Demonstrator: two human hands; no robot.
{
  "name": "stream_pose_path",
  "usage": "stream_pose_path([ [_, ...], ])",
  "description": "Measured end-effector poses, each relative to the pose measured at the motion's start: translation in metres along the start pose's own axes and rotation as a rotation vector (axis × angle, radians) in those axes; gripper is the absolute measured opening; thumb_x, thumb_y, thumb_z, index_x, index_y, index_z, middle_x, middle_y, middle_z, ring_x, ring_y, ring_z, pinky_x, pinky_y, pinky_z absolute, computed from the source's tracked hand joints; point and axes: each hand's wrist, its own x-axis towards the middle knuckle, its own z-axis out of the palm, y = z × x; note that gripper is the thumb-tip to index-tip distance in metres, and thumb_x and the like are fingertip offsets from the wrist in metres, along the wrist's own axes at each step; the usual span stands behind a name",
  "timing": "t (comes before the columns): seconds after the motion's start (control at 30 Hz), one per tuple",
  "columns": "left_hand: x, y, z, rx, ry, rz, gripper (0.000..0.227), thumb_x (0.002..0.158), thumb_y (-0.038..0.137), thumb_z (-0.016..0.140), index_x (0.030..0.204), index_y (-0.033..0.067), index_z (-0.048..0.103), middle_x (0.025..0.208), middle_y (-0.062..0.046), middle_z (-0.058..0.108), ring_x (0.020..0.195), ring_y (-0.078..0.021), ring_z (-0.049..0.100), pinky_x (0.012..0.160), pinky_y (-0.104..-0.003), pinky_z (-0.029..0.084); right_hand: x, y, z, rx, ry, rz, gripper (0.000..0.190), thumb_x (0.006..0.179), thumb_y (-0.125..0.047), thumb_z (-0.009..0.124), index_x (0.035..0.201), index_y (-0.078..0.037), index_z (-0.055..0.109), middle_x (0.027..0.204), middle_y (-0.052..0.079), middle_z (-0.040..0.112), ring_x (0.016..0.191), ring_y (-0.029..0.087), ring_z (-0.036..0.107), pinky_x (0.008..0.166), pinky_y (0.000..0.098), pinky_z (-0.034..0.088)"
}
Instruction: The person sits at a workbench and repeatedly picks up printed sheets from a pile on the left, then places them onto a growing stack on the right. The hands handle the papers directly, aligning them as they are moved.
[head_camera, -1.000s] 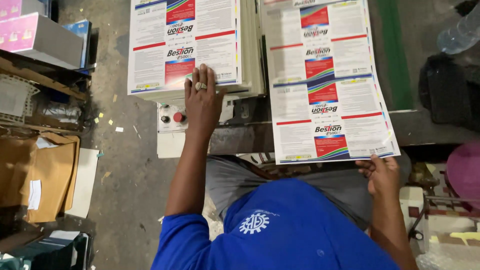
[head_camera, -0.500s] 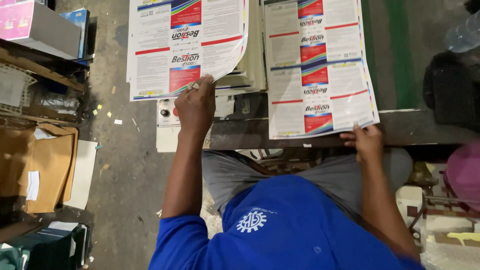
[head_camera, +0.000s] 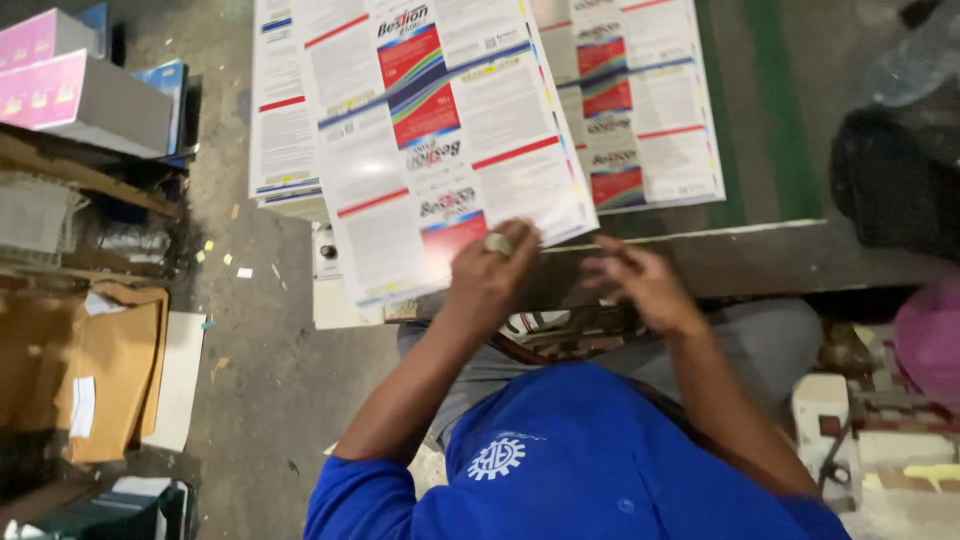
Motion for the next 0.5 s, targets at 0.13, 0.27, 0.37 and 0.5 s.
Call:
stream_pose_path([
  [0.13,0.014,0.032,0.037,-0.022,-0.166,0.098,0.034,0.089,0.018,0.067,0.118,-0.0004,0.067,0.123,-0.017,0.07,0.112,-0.0347,0.071,0.085,-0.043,0.059,-0.002,0.002,0.03,0.667,-0.325,-0.051,0.04,0.11,-0.025,0.06,0.142,-0.003,0.056,0.12,0.009,0.067,0.107,0.021,0.07,0.085,0.0392,0.062],
  [0.27,0.053,0.052,0.046,-0.054,-0.423,0.152,0.032,0.093,0.032,0.069,0.109,0.0037,0.068,0.117,-0.018,0.071,0.101,-0.0339,0.071,0.081,-0.044,0.057,-0.019,-0.05,0.034,0.558,0.04,-0.068,0.036,0.096,-0.019,0.06,0.131,-0.011,0.058,0.116,0.0,0.07,0.094,0.011,0.07,0.065,0.0284,0.057],
  [0.37,0.117,0.075,0.041,-0.027,-0.493,0.229,0.031,0.098,0.03,0.069,0.112,0.0036,0.068,0.112,-0.015,0.071,0.089,-0.0317,0.069,0.076,-0.045,0.056,0.001,0.055,-0.009,0.545,0.083,-0.236,0.019,0.112,-0.018,0.064,0.114,0.001,0.061,0.09,0.008,0.068,0.071,0.017,0.065,0.057,0.0295,0.056],
  [0.5,0.224,0.095,0.108,-0.057,-0.173,0.464,0.032,0.098,0.021,0.07,0.126,0.004,0.065,0.12,-0.012,0.069,0.099,-0.0285,0.069,0.078,-0.043,0.055,-0.025,0.056,-0.033,0.547,0.334,0.045,0.02,0.099,-0.019,0.062,0.111,-0.004,0.067,0.087,0.003,0.073,0.062,0.013,0.064,0.047,0.0282,0.051],
])
